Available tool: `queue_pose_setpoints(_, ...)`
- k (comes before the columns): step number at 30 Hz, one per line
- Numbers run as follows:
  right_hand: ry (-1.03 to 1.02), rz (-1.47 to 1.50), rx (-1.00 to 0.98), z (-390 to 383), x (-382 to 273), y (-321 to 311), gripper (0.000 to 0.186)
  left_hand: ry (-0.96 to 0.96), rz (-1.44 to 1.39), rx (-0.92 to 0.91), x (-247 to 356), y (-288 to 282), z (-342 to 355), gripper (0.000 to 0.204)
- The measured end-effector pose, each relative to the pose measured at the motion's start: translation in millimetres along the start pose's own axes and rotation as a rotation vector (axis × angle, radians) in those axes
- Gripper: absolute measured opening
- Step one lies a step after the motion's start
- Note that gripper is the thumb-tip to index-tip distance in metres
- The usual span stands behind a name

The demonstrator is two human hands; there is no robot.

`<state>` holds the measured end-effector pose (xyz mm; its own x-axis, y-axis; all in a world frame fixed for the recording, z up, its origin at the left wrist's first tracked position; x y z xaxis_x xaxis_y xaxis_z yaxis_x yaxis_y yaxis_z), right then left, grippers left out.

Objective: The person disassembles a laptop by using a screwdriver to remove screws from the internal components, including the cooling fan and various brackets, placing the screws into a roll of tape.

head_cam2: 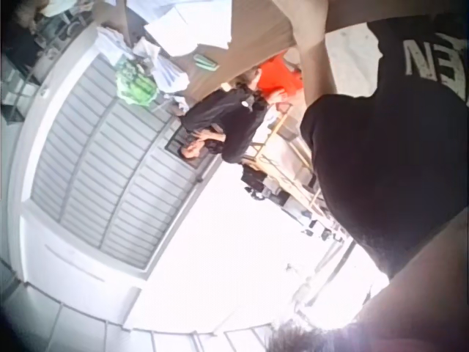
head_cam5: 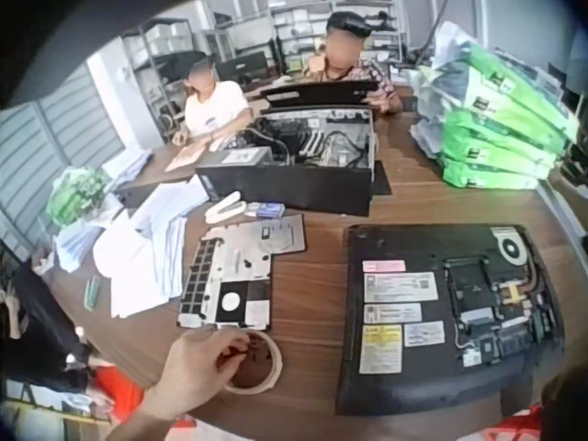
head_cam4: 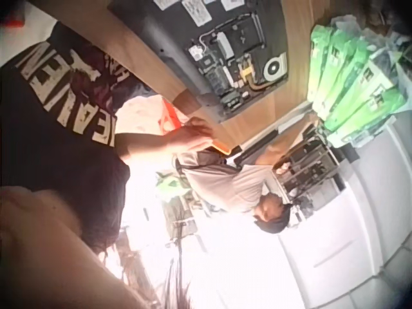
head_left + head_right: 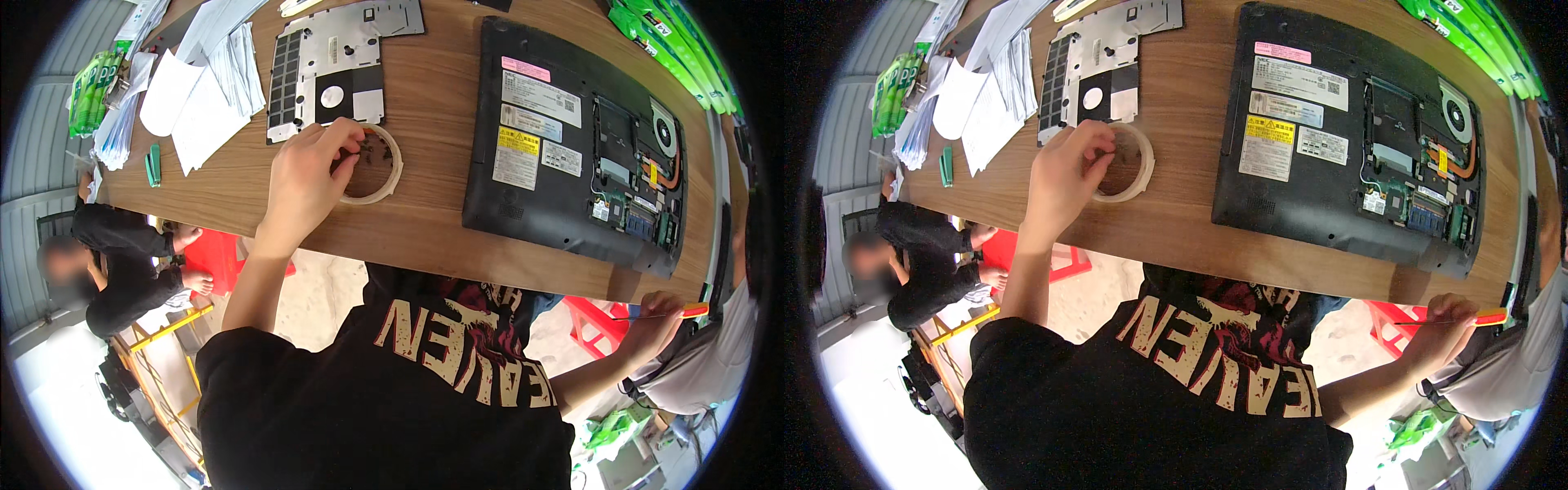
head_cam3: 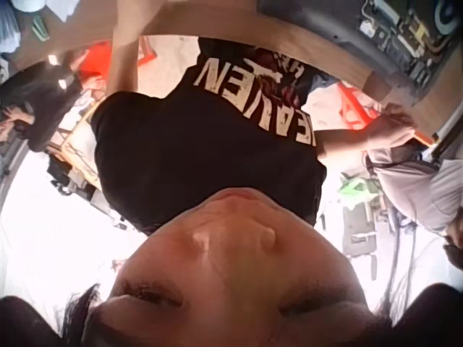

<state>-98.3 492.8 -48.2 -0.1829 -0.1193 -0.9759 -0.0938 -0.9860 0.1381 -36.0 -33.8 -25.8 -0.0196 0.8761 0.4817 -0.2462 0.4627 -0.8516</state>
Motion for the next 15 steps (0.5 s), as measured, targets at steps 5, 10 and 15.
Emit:
queue_pose_setpoints(5,0.054,0.075,0.047,3,3,-7,0.031,0.015,0.019,0.014,0,-3,-2,0.027)
queue_pose_setpoints(10,0.034,0.231,0.044,8,-12,7,0.036,-0.02,-0.387,0.088,38,-23,5,0.022)
queue_pose_setpoints(15,-0.043,0.334,0.129,24,-27,54,0.049,0.248,-1.246,-0.128,133,18,31,0.023)
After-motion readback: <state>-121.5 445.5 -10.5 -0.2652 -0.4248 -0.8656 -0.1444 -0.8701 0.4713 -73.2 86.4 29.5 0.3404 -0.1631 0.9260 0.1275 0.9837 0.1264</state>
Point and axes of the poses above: each hand's wrist, its own z-axis towards the middle knuckle, its own y-axis out of the palm, x = y × z, the point moved 9 cm from there along z, towards the middle knuckle, and after that the axes turned 2 degrees about y, right-handed, at the moved point
